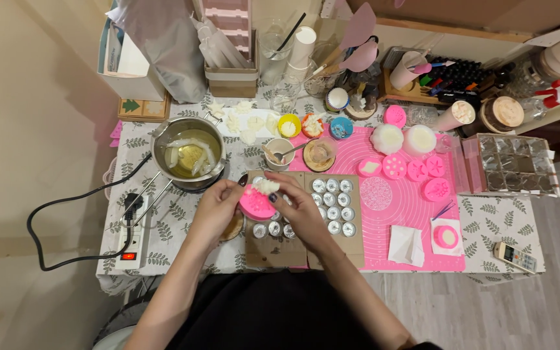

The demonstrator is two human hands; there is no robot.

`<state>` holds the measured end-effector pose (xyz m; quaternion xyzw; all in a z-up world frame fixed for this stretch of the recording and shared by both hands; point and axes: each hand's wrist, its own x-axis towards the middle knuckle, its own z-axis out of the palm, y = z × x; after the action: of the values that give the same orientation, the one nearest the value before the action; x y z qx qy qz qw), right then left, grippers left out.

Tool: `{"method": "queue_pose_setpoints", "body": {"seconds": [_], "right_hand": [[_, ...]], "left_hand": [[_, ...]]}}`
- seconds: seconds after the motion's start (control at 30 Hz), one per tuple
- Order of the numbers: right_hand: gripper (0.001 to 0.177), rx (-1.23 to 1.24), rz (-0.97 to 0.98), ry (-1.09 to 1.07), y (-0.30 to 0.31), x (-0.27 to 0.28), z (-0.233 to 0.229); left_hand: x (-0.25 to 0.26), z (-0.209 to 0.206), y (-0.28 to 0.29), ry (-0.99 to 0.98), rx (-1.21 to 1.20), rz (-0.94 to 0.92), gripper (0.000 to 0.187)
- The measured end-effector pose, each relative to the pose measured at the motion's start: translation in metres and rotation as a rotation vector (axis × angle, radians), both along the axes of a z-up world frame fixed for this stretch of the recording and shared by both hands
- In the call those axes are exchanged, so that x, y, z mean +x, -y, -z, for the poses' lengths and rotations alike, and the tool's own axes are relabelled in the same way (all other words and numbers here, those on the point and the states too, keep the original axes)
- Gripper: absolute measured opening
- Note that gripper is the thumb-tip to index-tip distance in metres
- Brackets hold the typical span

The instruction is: The recorder prepares candle decorations by melting wax and demolding small decorative wax pieces from silicone molds.

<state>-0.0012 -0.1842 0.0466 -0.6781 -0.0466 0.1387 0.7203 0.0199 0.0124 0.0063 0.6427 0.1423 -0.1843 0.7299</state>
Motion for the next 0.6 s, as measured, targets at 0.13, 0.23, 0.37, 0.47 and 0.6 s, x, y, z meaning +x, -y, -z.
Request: {"method": "queue_pose_setpoints", "body": {"seconds": [0.13,0.23,0.37,0.47,0.6], "right_hand": [[0.035,0.378,0.172,-0.211,0.010,-0.001,0.040],[0.034,0.653,0.223,-0.256,0.020,-0.001,0.033],[0.037,0.675,0.226,-0.311,0.025,-0.001,0.017],[0.037,0.677,0.233,-0.331,0.025,0.000,0.018],[0.028,0.715,0.210,-0.336,0.031,0.007,0.036]], "left_hand": [[-0.006,-0.006,0.000,-0.009,0.125,0.006,0.015],[-0.007,-0.009,0.003,0.075,0.063,0.020,0.013],[-0.010,-0.014,0.001,-0.032,-0.005,-0.059,0.013],[-0.011,-0.018,-0.002,0.012,-0.038,-0.099,0.014],[-0.011,-0.024,-0.002,-0.030,-0.051,-0.128,0.015]]}}
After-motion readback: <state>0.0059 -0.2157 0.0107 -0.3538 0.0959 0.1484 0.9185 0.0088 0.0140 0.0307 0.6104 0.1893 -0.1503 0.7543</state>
